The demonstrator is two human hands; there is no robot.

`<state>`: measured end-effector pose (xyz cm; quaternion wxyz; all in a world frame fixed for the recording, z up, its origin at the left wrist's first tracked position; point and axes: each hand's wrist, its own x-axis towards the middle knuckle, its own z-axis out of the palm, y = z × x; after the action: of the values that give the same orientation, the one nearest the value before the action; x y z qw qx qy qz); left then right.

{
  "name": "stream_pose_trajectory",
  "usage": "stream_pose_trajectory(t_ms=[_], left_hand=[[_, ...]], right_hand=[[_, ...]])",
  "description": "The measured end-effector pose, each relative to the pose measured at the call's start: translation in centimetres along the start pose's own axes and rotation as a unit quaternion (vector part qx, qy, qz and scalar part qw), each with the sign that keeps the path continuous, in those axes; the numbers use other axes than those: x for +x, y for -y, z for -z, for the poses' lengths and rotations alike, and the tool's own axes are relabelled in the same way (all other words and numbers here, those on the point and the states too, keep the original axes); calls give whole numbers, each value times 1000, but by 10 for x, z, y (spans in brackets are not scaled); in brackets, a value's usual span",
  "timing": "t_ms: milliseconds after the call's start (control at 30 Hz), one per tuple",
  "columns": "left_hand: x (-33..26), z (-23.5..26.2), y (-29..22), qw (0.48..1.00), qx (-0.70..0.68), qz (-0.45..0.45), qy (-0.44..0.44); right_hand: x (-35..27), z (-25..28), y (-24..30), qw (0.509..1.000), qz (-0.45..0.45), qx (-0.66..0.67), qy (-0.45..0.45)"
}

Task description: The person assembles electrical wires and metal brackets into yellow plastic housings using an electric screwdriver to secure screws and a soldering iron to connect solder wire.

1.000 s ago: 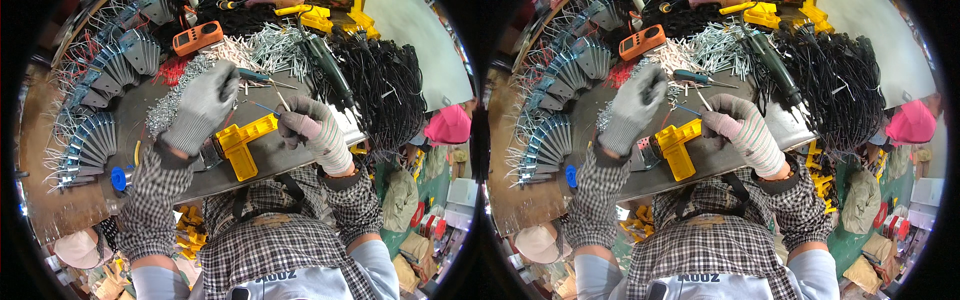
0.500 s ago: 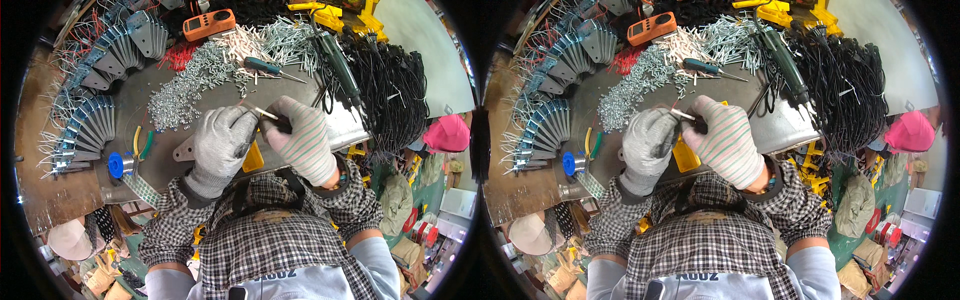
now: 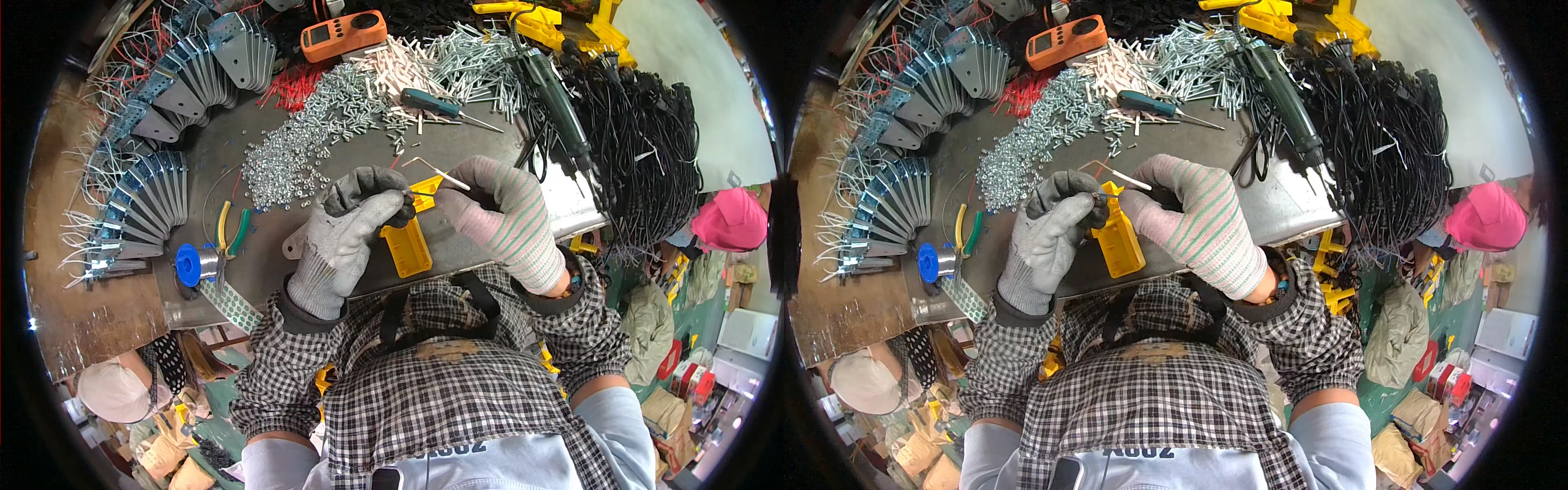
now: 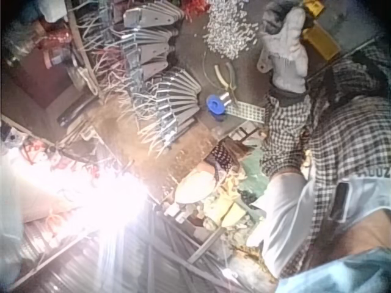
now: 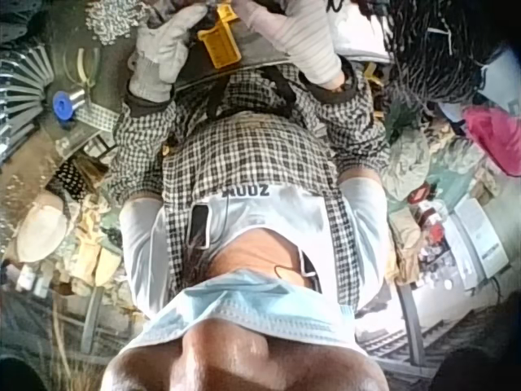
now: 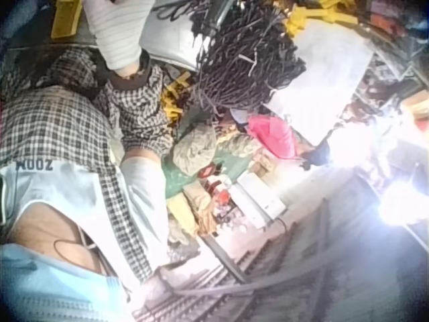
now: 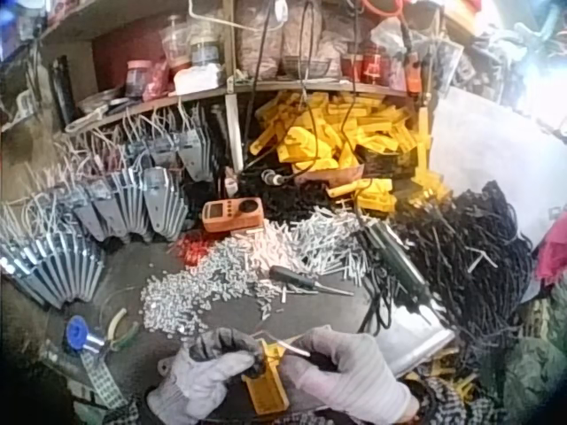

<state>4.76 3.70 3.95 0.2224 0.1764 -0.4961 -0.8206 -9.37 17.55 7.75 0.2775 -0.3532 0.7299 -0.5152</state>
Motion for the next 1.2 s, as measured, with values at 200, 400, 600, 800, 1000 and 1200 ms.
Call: stream_pose_trajectory(t_ms=[200, 400, 600, 800, 1000, 1200], left_hand=[[3, 2, -7, 998, 29, 53, 17], [-1, 4, -11, 997, 55, 50, 26], [-1, 13, -17, 990, 11, 133, 53], [-4, 3, -13, 990, 95, 93, 40], [-2, 5, -17, 981, 189, 30, -15], [2, -4, -2, 978, -174, 65, 90]], right_hand=[[0, 2, 1, 999, 25, -19, -3], [6, 6, 2, 989, 93, -102, 46], [8, 9, -3, 994, 15, 38, 106], [6, 2, -2, 995, 22, -12, 97], [-6, -4, -24, 955, 228, -188, 28], [-12, -12, -26, 977, 170, -117, -56]])
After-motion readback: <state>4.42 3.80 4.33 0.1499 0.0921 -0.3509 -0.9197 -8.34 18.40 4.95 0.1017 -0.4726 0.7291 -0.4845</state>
